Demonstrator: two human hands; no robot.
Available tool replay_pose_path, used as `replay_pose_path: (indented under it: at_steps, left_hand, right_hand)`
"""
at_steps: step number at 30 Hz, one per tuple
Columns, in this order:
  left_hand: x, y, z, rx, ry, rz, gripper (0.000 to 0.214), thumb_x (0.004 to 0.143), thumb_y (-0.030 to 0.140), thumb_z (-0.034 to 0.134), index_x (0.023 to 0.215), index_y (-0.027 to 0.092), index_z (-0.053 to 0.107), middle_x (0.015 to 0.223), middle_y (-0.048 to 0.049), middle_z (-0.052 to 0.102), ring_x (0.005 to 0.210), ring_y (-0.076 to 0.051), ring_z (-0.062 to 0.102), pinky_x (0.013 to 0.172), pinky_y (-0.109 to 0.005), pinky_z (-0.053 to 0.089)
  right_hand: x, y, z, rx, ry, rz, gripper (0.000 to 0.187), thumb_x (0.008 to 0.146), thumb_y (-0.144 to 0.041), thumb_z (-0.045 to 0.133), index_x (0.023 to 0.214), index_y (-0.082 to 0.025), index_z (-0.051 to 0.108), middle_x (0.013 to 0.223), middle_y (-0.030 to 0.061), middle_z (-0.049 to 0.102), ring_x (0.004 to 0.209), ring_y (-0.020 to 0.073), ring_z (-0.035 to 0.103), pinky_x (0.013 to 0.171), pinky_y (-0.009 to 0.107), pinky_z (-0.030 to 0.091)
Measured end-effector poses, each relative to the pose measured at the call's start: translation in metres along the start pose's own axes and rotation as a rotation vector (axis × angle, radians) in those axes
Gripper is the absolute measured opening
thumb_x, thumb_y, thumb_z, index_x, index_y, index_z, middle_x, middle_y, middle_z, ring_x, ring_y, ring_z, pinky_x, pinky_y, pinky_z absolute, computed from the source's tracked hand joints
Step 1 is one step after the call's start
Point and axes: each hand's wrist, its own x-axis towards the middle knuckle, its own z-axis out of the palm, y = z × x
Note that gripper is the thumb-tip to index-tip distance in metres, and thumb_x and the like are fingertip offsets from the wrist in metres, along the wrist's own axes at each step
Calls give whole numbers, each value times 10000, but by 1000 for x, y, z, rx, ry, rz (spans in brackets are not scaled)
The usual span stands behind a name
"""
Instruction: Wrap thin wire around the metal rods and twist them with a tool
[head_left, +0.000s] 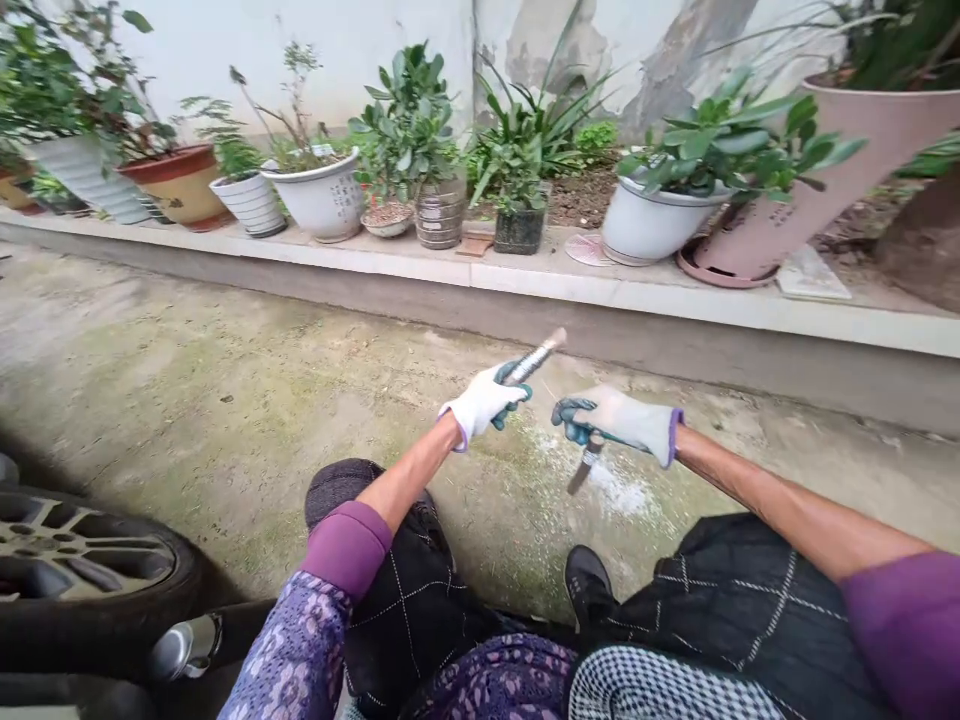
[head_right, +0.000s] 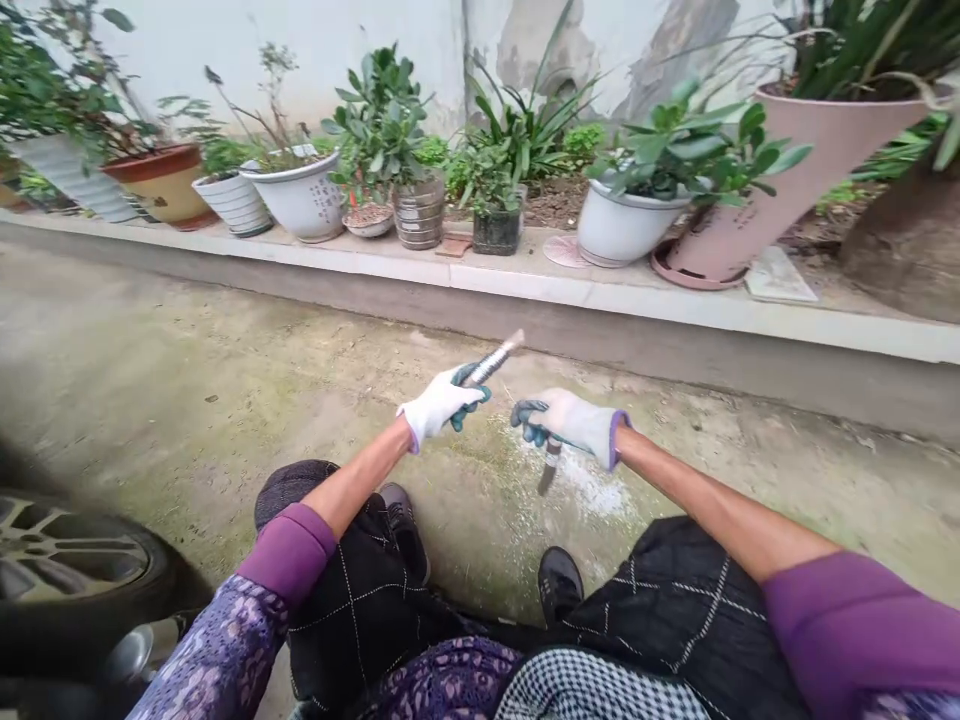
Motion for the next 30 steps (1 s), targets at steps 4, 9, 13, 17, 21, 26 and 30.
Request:
replay_pose_path:
  at_steps: [4, 9, 13, 17, 21, 26, 30]
  left_hand:
    - [10, 9, 8, -59, -9, -42, 473, 783, 201, 632, 1246, 142, 558, 609, 74, 488, 407, -53, 378, 358, -170, 339]
    - [18, 14, 22, -110, -64, -60, 339, 793, 251, 656, 1108, 153, 581, 587, 78, 474, 374, -38, 327, 337, -162, 294]
    - [22, 15, 22, -230, -172, -90, 382, 870, 435, 595, 1164, 193, 573, 547, 95, 401, 350, -43, 239, 334, -176, 253]
    - [32, 3, 18, 31, -55, -114, 388, 886, 472, 551, 1161, 200, 595, 569, 69, 431, 377, -69, 295, 373, -207, 294]
    - [40, -13, 21, 797, 20, 20, 351, 869, 431, 605, 1147, 219, 638, 776, -41, 653, 611, -162, 585, 601, -276, 457]
    - [24, -11, 27, 955, -185, 82, 334, 824, 406, 663, 1108, 230, 675, 828, -68, 704, 746, -218, 649, 682, -296, 467]
    - [2, 2, 21, 482, -326, -17, 343, 759, 427, 721, 1018, 204, 699, 630, 2, 604, 485, -126, 513, 472, -239, 399]
  right_hand:
    - [-10, -3, -12, -93, 55, -65, 274, 787, -262, 492, 938, -122, 672, 632, 15, 605, 543, 115, 533, 528, 235, 431]
    - [-23, -2, -19, -409, 144, -78, 265, 854, -228, 464, 933, -146, 704, 682, 10, 624, 548, 92, 503, 521, 208, 391]
    - [-27, 2, -21, -293, 148, 16, 334, 845, -174, 452, 1075, -162, 694, 670, -3, 590, 524, 94, 503, 498, 205, 408]
    - [-28, -5, -21, -346, 123, 54, 304, 856, -170, 449, 1037, -181, 693, 681, -7, 564, 510, 90, 487, 488, 210, 393]
    - [-27, -20, -26, -666, 142, -35, 237, 885, -219, 476, 949, -193, 703, 711, 11, 608, 569, 108, 474, 546, 242, 344]
    - [-14, -17, -48, -919, 250, 25, 260, 865, -220, 499, 1017, -213, 710, 822, 54, 674, 661, 155, 529, 572, 284, 299]
    - [1, -4, -60, -628, 214, -57, 243, 848, -202, 507, 969, -202, 718, 806, 17, 673, 640, 119, 525, 587, 246, 362]
